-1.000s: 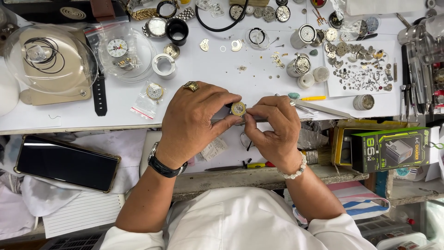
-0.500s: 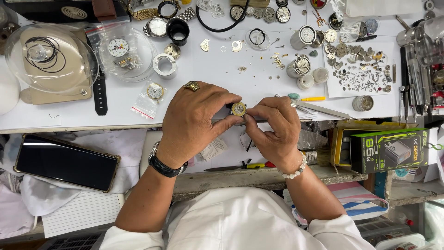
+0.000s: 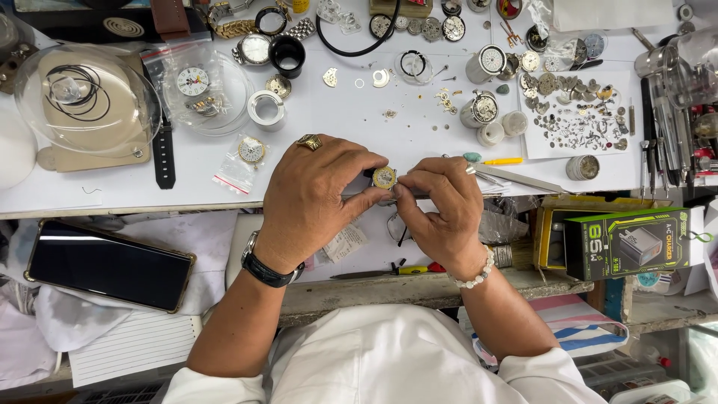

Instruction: The person is repairing or assembling a watch movement using precision tools like tweezers and a screwdriver on a cluttered workbench.

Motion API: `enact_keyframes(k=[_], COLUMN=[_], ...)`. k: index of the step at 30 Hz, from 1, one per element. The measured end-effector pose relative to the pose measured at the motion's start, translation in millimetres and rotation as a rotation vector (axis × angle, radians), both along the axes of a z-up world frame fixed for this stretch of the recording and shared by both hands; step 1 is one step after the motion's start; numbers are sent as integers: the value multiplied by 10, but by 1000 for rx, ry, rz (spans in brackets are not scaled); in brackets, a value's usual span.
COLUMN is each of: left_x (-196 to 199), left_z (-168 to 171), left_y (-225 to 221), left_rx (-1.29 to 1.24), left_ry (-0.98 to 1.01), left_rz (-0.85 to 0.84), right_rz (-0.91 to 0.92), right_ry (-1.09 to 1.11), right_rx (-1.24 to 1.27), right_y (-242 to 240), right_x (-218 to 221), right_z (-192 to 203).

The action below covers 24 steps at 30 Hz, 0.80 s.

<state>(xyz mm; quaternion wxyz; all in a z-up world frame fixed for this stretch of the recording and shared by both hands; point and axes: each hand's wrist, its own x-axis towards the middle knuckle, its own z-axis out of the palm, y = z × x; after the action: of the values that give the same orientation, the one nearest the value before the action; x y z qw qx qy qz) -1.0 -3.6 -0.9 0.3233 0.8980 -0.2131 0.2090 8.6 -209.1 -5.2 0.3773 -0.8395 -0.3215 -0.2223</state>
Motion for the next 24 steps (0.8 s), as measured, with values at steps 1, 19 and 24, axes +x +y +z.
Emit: enact_keyframes(k=[1,19,24], left_x=[3,37,-44], left_z=[3,19,52], left_y=[2,-24,28], left_rx=[1,-47,5], left_ry=[0,-15,92], left_rz=[0,-28,-41], right_rz=[0,7,-2], right_ry=[0,64,82], right_rx=[1,15,-23], right_y=[-4,-62,-111], right_x=[4,34,1], right_z=[5,-6,-22])
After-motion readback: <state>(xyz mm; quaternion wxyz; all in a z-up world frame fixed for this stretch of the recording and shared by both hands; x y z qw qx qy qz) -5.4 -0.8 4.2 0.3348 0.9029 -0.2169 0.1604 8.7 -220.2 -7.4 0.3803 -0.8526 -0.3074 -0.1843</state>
